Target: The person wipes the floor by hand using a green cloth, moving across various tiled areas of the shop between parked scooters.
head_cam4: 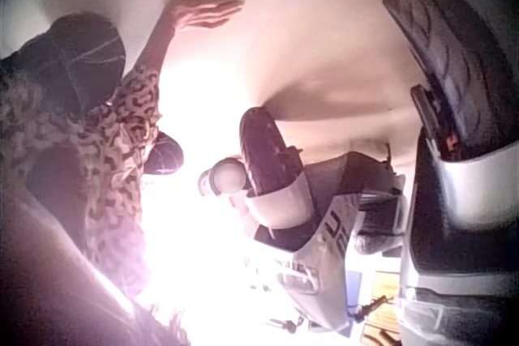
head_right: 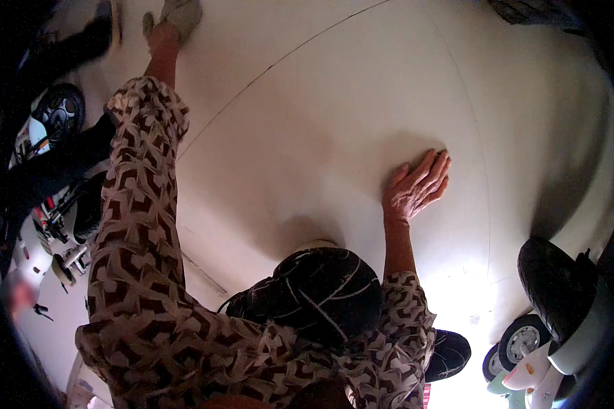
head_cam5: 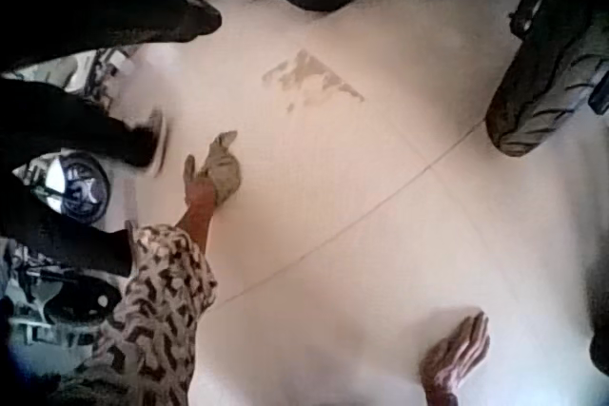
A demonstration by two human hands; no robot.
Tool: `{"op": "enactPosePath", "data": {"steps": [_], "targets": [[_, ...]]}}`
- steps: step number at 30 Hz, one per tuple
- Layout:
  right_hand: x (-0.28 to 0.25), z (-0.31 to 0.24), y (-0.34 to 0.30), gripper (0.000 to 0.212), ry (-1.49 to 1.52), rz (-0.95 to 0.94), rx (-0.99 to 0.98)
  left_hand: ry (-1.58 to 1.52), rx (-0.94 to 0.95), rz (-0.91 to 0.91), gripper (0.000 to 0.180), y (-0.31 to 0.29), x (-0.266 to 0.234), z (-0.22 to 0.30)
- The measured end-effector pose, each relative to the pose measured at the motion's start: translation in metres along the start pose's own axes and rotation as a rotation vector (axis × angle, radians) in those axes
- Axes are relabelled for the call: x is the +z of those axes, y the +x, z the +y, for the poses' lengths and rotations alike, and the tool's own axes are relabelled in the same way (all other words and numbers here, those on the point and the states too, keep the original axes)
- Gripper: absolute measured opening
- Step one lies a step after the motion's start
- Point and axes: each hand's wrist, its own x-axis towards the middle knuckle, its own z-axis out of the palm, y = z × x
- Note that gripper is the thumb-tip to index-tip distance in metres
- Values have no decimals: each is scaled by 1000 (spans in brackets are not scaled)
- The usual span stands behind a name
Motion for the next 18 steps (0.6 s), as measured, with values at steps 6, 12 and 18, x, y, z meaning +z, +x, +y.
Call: {"op": "enactPosePath", "data": {"steps": [6,12,18], "targets": [[-2,-19,-10,53,19,43,-38,-330,463,108,42,-37,39,49],[-16,-12,-35,52,-3,40,-10,-476,997,307,32,-201,50,102],[-23,-20,-56,53,40,57,-75,-384,1252,127,46,-281,-3,-7]]}}
